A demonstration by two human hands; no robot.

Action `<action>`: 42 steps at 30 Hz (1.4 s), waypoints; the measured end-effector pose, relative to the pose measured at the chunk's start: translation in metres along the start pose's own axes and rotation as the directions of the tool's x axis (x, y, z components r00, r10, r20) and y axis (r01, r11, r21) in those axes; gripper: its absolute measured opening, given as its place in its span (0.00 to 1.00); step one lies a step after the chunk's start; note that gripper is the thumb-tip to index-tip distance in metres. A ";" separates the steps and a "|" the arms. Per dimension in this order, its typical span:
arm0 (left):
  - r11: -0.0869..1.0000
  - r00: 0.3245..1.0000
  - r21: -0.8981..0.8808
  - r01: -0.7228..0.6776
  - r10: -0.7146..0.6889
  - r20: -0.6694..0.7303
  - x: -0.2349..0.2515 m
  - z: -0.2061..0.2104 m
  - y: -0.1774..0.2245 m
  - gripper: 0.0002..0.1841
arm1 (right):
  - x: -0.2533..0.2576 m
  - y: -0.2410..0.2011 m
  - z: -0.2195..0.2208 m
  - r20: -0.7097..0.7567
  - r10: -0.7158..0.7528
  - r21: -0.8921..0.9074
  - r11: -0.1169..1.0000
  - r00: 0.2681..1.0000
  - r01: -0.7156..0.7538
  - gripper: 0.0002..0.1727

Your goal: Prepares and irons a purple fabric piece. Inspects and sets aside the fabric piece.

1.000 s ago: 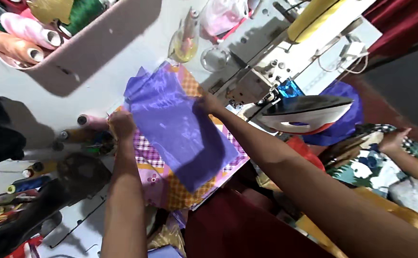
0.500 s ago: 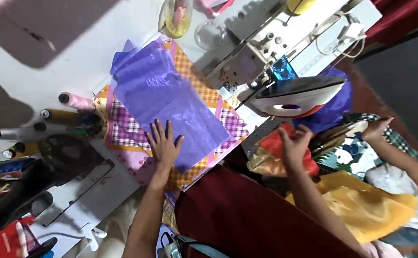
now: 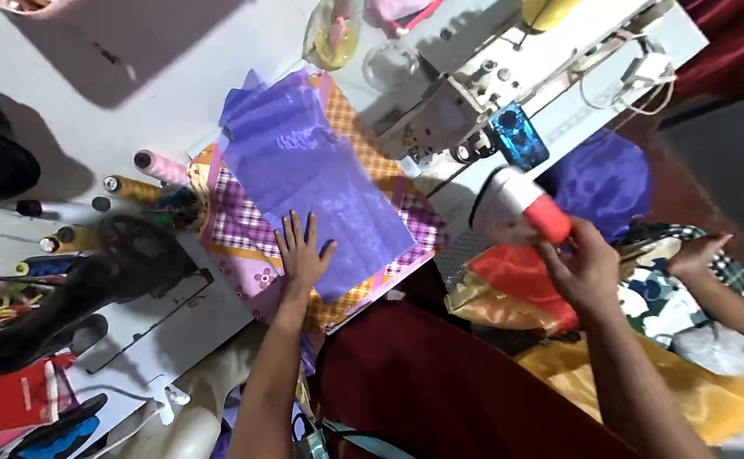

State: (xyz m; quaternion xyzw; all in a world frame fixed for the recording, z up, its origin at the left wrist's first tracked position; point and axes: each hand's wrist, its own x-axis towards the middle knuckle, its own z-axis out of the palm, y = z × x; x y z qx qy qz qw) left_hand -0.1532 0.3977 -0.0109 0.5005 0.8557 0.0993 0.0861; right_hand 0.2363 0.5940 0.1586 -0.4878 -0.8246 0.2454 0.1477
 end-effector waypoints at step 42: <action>0.879 0.892 -0.275 0.389 -0.434 -0.125 -0.045 -0.011 -0.057 0.28 | 0.103 -0.304 0.233 0.716 -0.103 -0.120 0.956 0.691 0.267 0.39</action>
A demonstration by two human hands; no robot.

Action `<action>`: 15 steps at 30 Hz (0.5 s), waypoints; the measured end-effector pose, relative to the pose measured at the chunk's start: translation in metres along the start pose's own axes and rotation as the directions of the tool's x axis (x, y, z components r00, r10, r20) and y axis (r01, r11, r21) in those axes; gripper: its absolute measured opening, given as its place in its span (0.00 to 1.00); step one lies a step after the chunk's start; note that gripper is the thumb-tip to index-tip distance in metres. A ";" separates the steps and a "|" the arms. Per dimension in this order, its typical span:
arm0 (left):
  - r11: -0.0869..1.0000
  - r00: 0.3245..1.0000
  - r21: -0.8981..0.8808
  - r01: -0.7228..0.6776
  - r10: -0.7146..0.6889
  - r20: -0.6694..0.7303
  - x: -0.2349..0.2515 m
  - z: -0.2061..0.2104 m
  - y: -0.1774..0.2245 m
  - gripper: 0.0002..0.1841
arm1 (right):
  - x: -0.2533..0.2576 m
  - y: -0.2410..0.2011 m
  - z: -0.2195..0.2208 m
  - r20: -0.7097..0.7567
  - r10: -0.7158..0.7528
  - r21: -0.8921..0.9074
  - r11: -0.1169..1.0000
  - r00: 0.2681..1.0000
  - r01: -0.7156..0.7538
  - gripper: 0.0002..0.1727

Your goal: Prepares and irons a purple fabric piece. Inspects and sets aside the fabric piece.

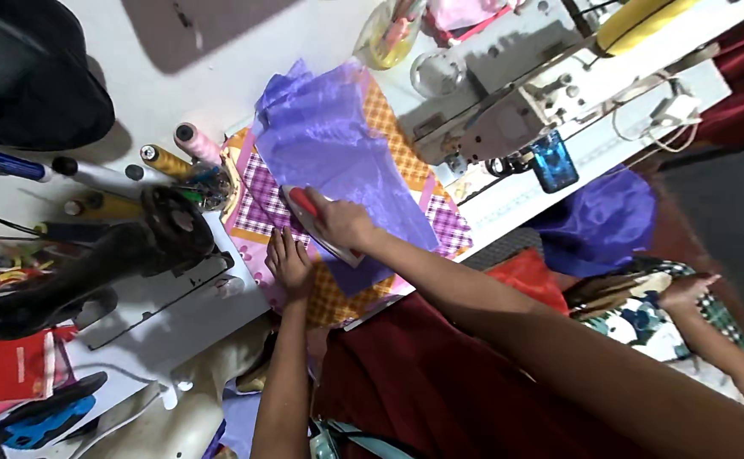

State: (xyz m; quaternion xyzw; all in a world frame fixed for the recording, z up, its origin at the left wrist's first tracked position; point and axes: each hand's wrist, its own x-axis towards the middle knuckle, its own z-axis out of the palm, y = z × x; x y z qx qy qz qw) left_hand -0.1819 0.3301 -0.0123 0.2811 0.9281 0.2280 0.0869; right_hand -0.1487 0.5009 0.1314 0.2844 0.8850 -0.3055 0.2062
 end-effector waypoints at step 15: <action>0.997 0.993 -0.014 0.072 -0.070 0.092 0.000 -0.008 0.017 0.29 | -0.117 0.036 0.062 0.163 -0.026 0.016 1.000 0.986 0.024 0.36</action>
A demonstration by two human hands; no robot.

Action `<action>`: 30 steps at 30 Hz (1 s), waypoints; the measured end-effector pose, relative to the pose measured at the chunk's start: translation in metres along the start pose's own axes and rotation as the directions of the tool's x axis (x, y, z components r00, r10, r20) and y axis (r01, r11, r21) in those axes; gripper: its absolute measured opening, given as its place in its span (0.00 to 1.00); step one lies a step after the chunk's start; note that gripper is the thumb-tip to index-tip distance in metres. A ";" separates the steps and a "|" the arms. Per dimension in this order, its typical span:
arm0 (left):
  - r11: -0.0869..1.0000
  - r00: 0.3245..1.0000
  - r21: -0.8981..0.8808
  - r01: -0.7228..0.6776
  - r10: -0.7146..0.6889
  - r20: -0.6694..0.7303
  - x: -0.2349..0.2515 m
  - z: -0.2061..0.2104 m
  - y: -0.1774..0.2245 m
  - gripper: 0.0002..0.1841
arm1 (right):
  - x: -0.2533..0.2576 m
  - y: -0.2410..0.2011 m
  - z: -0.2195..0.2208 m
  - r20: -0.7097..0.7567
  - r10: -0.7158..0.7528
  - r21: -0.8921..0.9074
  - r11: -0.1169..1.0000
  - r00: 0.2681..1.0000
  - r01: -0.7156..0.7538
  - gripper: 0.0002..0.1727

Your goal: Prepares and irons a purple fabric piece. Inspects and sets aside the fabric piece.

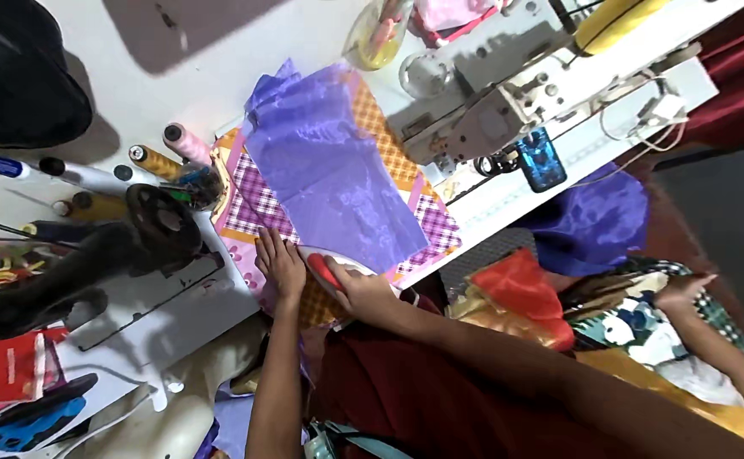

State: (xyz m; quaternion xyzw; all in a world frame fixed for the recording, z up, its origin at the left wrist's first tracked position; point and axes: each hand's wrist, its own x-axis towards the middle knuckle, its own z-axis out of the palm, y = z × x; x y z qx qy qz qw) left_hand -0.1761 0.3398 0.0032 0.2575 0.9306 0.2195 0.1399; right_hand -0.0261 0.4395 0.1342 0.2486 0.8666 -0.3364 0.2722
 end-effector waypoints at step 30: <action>0.966 0.993 0.233 -0.111 0.117 -0.011 -0.026 0.043 0.029 0.32 | 0.022 0.083 -0.065 -0.328 0.272 0.162 0.960 0.905 -0.229 0.37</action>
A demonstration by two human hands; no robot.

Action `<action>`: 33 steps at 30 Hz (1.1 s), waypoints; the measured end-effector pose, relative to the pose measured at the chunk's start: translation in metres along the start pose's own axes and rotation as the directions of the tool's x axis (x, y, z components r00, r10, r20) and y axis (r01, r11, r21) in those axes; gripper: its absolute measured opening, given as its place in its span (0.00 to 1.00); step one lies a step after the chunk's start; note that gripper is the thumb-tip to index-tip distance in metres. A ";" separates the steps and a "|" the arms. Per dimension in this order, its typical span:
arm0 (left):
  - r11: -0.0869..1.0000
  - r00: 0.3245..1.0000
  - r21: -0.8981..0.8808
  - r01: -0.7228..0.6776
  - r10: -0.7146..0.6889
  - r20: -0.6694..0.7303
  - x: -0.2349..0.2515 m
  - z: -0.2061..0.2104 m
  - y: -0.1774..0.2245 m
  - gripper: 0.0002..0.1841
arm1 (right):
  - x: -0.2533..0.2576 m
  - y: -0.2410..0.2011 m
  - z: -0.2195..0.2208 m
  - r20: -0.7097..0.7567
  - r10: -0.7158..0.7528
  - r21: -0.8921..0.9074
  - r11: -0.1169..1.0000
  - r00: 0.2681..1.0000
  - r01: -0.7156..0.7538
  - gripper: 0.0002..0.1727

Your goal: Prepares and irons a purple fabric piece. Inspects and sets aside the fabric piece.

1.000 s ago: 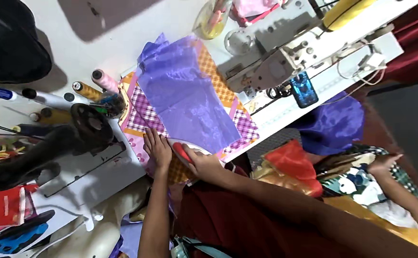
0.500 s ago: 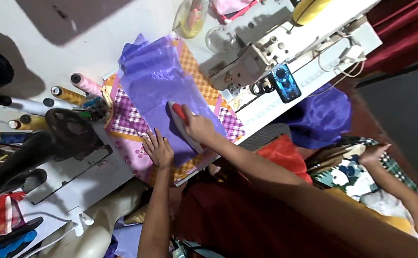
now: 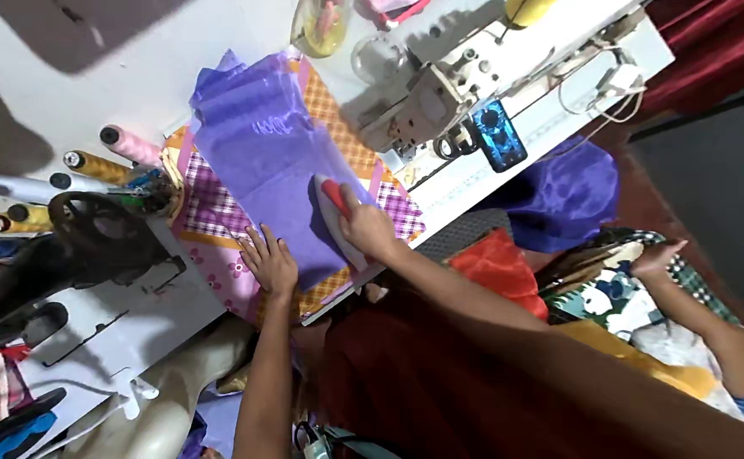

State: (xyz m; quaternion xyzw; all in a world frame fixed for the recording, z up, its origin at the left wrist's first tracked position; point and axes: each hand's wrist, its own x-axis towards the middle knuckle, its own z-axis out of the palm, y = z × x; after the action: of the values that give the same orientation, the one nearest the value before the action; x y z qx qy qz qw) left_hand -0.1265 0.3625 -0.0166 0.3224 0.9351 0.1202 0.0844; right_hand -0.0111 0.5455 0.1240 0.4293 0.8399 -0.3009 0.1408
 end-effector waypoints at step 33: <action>1.000 0.993 0.027 -0.012 0.015 -0.119 0.000 0.000 0.003 0.31 | 0.040 -0.021 -0.014 0.085 -0.123 -0.049 0.991 0.989 0.127 0.38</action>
State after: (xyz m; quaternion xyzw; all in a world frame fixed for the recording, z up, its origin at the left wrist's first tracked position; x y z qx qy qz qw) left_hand -0.1243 0.3647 -0.0161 0.3219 0.9378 0.1277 0.0236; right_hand -0.0515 0.5697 0.1235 0.3591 0.8665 -0.3036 0.1676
